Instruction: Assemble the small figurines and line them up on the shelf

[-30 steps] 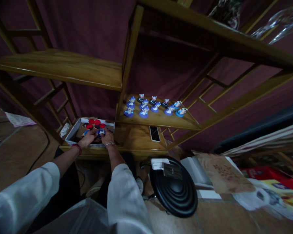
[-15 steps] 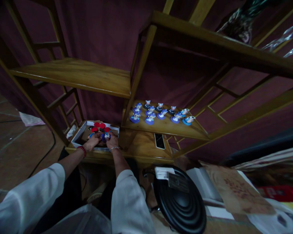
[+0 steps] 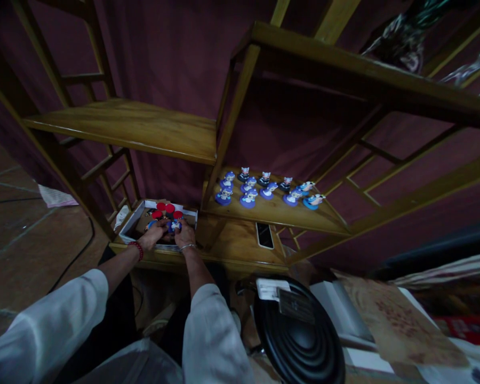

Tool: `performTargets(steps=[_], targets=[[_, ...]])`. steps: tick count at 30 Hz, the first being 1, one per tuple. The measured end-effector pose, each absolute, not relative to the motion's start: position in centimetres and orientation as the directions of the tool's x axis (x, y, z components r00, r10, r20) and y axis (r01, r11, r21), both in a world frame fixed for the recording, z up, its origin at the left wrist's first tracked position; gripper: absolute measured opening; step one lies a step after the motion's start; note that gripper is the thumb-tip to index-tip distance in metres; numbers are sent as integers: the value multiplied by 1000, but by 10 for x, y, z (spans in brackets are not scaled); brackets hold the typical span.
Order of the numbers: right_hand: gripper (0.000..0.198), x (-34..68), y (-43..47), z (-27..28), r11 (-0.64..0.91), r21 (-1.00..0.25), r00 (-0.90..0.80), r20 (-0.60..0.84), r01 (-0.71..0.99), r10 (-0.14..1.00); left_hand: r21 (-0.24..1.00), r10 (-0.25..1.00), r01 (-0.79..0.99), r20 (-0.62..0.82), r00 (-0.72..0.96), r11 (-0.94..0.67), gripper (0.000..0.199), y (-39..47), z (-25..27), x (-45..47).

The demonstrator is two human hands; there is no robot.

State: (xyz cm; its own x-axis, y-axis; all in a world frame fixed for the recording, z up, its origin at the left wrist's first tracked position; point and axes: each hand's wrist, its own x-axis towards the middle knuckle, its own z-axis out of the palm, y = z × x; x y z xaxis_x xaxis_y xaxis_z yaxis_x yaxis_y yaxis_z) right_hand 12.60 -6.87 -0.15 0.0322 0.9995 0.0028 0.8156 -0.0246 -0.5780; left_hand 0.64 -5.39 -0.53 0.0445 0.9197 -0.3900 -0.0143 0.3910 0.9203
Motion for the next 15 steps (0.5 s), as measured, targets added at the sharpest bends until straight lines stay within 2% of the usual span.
performTargets(steps=[15], targets=[[35,129,-68,4,-6,-631,-12,-25,776,1000,915,918,-65,-396,35,397,32,-55,-3,6]])
